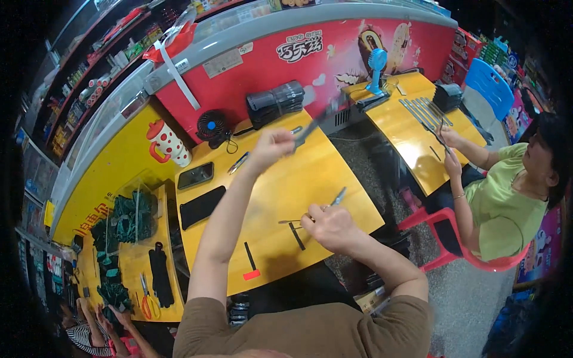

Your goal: Assembling and inspecting small wristband components at a workshop table.

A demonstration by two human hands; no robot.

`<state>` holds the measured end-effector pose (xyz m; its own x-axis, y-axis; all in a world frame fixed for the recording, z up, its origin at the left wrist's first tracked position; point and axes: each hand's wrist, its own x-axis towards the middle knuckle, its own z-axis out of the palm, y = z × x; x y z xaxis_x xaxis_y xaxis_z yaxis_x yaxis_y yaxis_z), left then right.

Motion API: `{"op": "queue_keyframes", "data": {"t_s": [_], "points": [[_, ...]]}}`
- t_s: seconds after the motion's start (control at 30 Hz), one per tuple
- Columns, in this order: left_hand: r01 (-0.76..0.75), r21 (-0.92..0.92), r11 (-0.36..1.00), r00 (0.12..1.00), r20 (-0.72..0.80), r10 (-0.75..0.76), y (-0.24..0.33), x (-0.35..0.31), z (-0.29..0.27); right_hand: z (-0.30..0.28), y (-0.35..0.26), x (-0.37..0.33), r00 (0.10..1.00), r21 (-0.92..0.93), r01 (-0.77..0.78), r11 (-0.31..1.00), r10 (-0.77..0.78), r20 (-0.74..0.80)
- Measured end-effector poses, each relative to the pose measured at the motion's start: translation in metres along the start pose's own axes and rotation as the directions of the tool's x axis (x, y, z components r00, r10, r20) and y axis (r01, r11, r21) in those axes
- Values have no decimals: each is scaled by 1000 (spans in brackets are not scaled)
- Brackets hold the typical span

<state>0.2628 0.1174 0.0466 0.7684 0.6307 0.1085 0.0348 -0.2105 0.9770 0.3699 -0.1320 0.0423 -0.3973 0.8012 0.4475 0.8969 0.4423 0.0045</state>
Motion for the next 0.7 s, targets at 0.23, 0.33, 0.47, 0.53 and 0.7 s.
{"op": "queue_keyframes", "data": {"t_s": [0.23,0.33,0.47,0.53,0.7], "points": [[313,518,796,940,-290,-181,-136,-32,-30,8,43,3,992,-181,-48,982,68,109],[324,564,759,937,-301,-176,-114,-32,-28,31,76,20,986,-154,-38,987,62,157],[355,629,692,927,-330,-175,-104,-29,-29,81,108,52,971,9,-46,999,43,234],[334,673,660,931,-346,-117,-101,-33,-29,104,114,66,962,76,-103,992,80,261],[356,733,580,896,-444,12,-76,-71,-31,143,117,74,974,187,-187,965,157,164]]}}
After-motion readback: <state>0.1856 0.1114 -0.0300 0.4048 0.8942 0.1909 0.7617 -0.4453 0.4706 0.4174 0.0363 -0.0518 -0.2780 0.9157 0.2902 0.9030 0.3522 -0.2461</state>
